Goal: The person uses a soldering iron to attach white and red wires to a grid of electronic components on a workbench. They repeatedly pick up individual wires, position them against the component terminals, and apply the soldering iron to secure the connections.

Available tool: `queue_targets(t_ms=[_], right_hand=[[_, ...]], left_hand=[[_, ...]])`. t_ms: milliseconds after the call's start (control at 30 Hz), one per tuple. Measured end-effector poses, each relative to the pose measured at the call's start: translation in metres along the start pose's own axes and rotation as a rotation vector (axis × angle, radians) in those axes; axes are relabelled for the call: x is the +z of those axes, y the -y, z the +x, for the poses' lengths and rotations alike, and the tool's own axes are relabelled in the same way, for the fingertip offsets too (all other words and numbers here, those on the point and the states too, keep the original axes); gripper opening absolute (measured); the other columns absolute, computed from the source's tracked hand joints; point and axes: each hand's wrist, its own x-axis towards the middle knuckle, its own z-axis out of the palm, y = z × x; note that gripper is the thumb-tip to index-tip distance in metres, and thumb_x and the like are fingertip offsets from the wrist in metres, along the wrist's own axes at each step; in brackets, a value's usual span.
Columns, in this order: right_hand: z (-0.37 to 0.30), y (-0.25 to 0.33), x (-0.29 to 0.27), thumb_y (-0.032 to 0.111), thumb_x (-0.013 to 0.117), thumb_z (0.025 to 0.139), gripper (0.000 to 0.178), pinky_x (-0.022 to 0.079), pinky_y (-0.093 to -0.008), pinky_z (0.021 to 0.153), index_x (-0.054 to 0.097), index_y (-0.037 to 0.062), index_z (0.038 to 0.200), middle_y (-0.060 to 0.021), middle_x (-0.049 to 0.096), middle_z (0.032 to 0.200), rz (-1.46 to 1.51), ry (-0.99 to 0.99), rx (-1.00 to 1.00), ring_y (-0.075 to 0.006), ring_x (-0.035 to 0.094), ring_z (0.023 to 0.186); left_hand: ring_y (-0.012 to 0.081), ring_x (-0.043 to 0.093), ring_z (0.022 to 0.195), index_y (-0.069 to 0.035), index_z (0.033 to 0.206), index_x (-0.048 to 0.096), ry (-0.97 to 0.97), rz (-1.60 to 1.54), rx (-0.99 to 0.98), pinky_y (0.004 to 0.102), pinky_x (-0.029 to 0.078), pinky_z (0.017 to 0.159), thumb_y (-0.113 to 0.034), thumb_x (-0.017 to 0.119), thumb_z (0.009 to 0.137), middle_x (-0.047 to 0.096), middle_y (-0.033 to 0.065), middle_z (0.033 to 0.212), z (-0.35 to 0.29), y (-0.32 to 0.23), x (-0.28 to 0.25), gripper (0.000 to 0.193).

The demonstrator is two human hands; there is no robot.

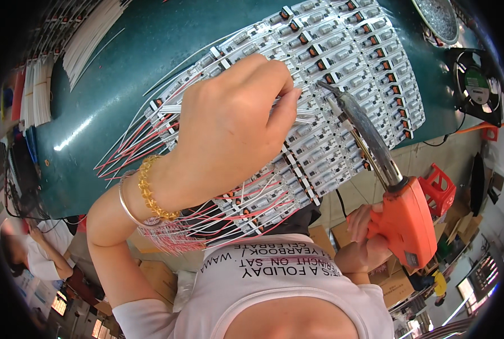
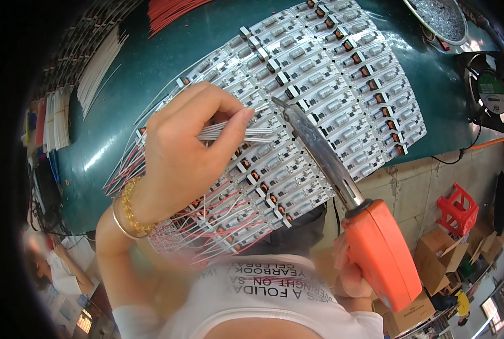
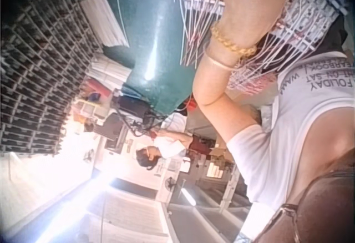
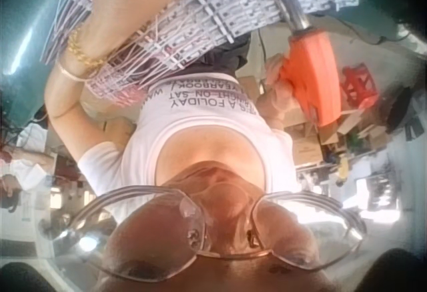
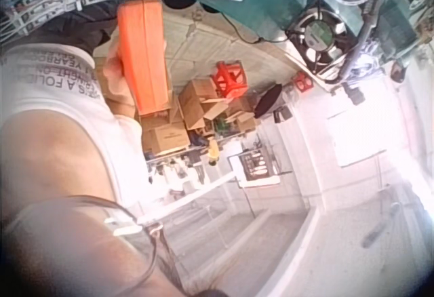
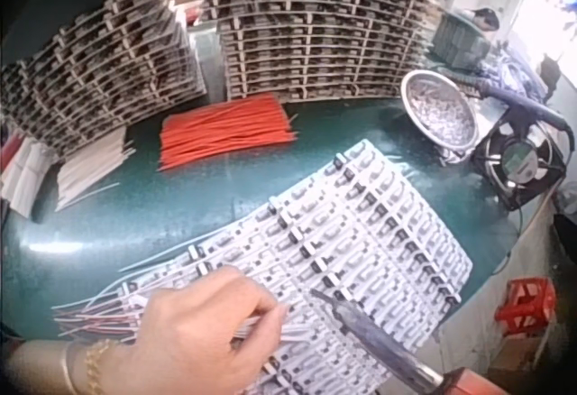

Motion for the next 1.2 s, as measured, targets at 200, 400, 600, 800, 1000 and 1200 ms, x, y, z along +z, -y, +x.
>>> queue_targets(t_ms=[200,400,600,800,1000,1200], right_hand=[[0.007,-0.01,-0.014,0.044,0.062,0.09,0.056,0.043,-0.0265,0.057,0.051,-0.0024,0.12,-0.002,0.053,0.072,-0.078,0.071,-0.065,-0.0118,0.05,0.058],[-0.005,0.002,-0.016,0.032,0.058,0.095,0.043,0.048,-0.0262,0.073,0.054,-0.0009,0.122,-0.0067,0.06,0.104,-0.268,0.125,-0.002,-0.0127,0.058,0.085],[-0.002,-0.013,-0.029,0.049,0.061,0.091,0.065,0.045,-0.0275,0.062,0.051,-0.0057,0.124,-0.0042,0.055,0.084,0.121,0.177,0.016,-0.0125,0.053,0.066],[0.003,-0.011,-0.012,0.054,0.061,0.09,0.079,0.041,-0.0268,0.049,0.043,-0.0089,0.134,0.0011,0.047,0.053,-0.153,0.012,-0.19,-0.0108,0.045,0.042],[-0.004,-0.005,-0.009,0.055,0.062,0.089,0.08,0.041,-0.0269,0.05,0.043,-0.0086,0.134,0.0,0.048,0.053,-0.085,-0.012,-0.118,-0.0112,0.045,0.042],[0.0,0.001,0.0,0.056,0.063,0.088,0.075,0.04,-0.0262,0.047,0.047,-0.0073,0.125,0.0011,0.048,0.053,-0.193,0.008,-0.119,-0.0101,0.045,0.041]], left_hand=[[0.0206,0.063,0.063,0.0,0.078,0.062,-0.015,0.037,-0.021,0.0291,0.049,0.057,-0.002,0.071,0.08,0.063,0.0085,0.072,0.0,-0.003,0.002,0.009],[0.0216,0.063,0.062,-0.001,0.078,0.061,-0.015,0.039,-0.015,0.0303,0.049,0.056,-0.002,0.071,0.08,0.063,0.0088,0.071,-0.001,-0.003,0.001,0.01],[0.0222,0.063,0.062,0.0,0.079,0.062,-0.019,0.042,-0.013,0.0303,0.049,0.057,-0.002,0.071,0.08,0.063,0.0092,0.072,-0.002,-0.001,0.0,0.009],[0.0211,0.062,0.063,0.0,0.082,0.064,-0.042,-0.104,0.029,0.0285,0.048,0.057,-0.002,0.072,0.08,0.063,0.0093,0.074,-0.001,-0.006,-0.007,0.009],[0.0205,0.06,0.059,-0.002,0.081,0.064,0.005,-0.008,0.061,0.0292,0.046,0.052,-0.002,0.073,0.079,0.062,0.0085,0.072,-0.005,-0.008,0.003,0.009],[0.0218,0.058,0.055,-0.002,0.077,0.061,0.007,0.079,0.085,0.0313,0.044,0.049,-0.002,0.071,0.08,0.06,0.0073,0.07,-0.004,-0.011,0.008,0.01]])
